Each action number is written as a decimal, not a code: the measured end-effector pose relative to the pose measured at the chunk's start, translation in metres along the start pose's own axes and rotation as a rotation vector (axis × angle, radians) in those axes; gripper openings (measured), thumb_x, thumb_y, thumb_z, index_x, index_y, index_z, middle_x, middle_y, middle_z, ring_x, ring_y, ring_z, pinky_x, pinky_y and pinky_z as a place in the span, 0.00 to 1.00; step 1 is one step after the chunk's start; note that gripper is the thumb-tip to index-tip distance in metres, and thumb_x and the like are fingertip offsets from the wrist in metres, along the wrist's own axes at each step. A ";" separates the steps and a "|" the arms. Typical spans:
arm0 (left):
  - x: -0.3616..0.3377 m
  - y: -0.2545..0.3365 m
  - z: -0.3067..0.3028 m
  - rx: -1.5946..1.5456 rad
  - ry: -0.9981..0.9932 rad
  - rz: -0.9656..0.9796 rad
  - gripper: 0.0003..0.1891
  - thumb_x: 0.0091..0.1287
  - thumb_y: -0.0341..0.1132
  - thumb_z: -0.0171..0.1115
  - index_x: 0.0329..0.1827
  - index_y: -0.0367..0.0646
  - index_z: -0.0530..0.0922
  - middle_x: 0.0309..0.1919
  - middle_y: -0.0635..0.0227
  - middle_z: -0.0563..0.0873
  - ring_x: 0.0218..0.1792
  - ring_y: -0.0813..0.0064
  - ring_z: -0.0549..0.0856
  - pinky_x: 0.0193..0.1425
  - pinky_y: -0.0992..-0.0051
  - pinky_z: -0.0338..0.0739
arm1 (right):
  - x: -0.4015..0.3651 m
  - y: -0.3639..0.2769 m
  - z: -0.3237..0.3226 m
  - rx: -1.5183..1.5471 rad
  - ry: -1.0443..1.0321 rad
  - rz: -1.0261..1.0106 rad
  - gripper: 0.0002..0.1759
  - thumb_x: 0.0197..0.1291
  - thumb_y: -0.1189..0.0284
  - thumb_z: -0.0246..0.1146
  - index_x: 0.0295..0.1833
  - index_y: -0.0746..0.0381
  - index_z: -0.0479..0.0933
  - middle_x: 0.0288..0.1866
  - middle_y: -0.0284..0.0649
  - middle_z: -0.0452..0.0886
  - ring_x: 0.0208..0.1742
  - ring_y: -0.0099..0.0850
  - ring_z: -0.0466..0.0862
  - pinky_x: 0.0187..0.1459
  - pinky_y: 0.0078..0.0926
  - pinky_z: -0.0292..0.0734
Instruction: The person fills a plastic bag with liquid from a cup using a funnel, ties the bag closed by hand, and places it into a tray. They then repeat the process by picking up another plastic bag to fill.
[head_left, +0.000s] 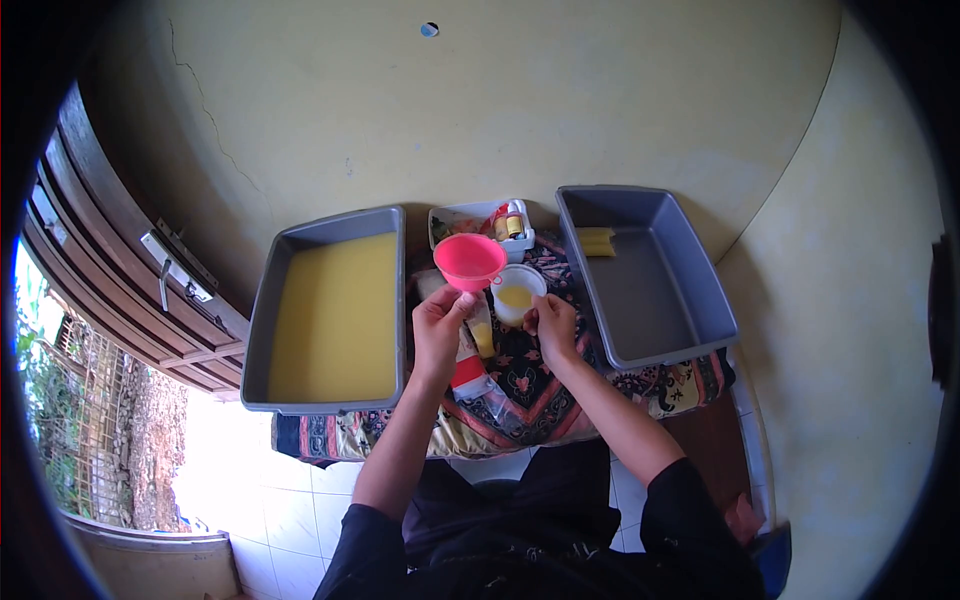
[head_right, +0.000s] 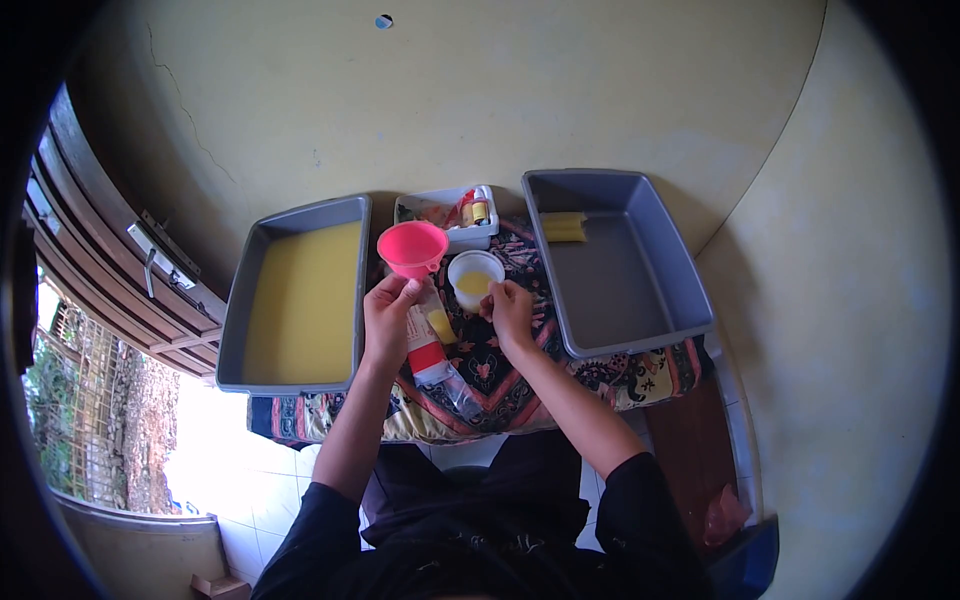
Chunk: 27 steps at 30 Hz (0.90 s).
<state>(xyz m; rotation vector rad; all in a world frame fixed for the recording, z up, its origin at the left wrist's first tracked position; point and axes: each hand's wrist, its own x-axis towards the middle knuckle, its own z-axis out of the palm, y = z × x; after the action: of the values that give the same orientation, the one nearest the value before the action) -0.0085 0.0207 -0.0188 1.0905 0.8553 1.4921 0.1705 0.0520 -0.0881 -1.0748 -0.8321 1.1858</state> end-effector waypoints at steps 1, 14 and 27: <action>-0.001 -0.001 -0.001 -0.011 -0.010 0.011 0.10 0.69 0.29 0.60 0.49 0.33 0.81 0.37 0.69 0.87 0.39 0.81 0.82 0.48 0.78 0.74 | 0.001 0.006 0.000 0.001 -0.024 0.011 0.15 0.67 0.69 0.57 0.25 0.60 0.69 0.20 0.36 0.76 0.17 0.23 0.75 0.20 0.19 0.66; -0.005 0.001 0.002 0.043 -0.059 0.019 0.10 0.69 0.28 0.59 0.50 0.33 0.81 0.38 0.68 0.87 0.41 0.81 0.83 0.50 0.78 0.75 | -0.005 -0.031 -0.009 -0.910 -0.086 -0.550 0.18 0.64 0.60 0.64 0.36 0.66 0.74 0.21 0.38 0.77 0.17 0.24 0.76 0.21 0.22 0.70; -0.002 -0.005 0.019 0.029 -0.141 -0.002 0.10 0.66 0.27 0.64 0.48 0.33 0.81 0.38 0.67 0.87 0.39 0.81 0.83 0.48 0.79 0.77 | -0.025 -0.116 0.006 -0.591 -0.434 -0.823 0.16 0.61 0.70 0.67 0.49 0.67 0.75 0.54 0.47 0.75 0.50 0.34 0.82 0.44 0.27 0.83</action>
<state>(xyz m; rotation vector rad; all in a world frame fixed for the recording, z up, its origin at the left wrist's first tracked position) 0.0115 0.0187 -0.0176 1.2006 0.7814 1.3869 0.1951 0.0251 0.0248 -0.7770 -1.8277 0.4590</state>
